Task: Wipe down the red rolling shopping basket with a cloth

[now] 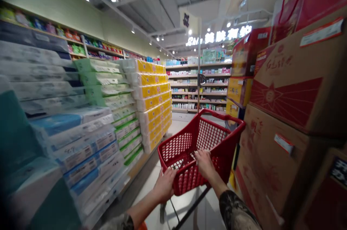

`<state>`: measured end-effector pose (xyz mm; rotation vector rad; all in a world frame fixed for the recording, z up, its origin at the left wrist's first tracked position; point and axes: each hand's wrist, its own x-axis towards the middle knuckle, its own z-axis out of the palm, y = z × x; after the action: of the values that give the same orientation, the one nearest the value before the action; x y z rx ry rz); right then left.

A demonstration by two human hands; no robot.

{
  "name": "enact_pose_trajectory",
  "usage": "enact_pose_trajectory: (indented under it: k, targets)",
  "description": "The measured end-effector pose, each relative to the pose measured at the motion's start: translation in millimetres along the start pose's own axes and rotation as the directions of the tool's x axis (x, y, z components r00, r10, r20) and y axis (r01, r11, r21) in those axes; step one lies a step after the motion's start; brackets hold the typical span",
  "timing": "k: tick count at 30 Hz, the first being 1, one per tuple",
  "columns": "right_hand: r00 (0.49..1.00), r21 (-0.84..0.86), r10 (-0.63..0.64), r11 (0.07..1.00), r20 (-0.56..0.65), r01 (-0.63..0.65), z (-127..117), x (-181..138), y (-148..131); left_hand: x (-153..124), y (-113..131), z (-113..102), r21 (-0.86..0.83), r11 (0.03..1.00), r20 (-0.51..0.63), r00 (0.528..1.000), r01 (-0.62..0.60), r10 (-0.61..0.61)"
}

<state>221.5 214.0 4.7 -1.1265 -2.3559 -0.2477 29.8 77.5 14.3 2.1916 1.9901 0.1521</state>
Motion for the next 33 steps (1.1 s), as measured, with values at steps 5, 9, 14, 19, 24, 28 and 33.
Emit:
enact_pose_trajectory:
  k: [5, 9, 14, 19, 24, 28, 33]
  targets:
    - [0.966, 0.187, -0.257, 0.950, 0.016, 0.249, 6, -19, -28, 5, -8, 1, 0.173, 0.984, 0.017, 0.999, -0.050, 0.047]
    - [0.994, 0.139, -0.082, 0.986, -0.074, 0.092, 0, -23, 1, 7, -18, 10, 0.233, 0.971, -0.028, 0.997, -0.057, 0.066]
    - [0.998, 0.152, -0.059, 0.986, -0.024, 0.062, -7, -24, 3, 12, -7, 21, 0.247, 0.967, -0.063, 0.995, -0.058, 0.076]
    - [0.980, 0.228, -0.172, 0.963, 0.098, 0.147, 0, -37, -46, 20, 5, 21, 0.262, 0.965, -0.043, 0.998, -0.027, 0.040]
    - [0.987, 0.230, -0.119, 0.969, 0.111, 0.091, -9, -37, -37, 25, 5, 15, 0.231, 0.970, -0.014, 0.996, -0.081, 0.086]
    - [0.998, 0.195, -0.007, 0.981, 0.058, -0.005, -6, -44, -36, 23, -5, 14, 0.222, 0.974, -0.019, 0.999, 0.047, -0.044]
    - [0.999, 0.202, -0.011, 0.979, 0.044, 0.002, 13, -63, -63, 24, -13, 13, 0.209, 0.978, 0.024, 1.000, 0.009, -0.014]
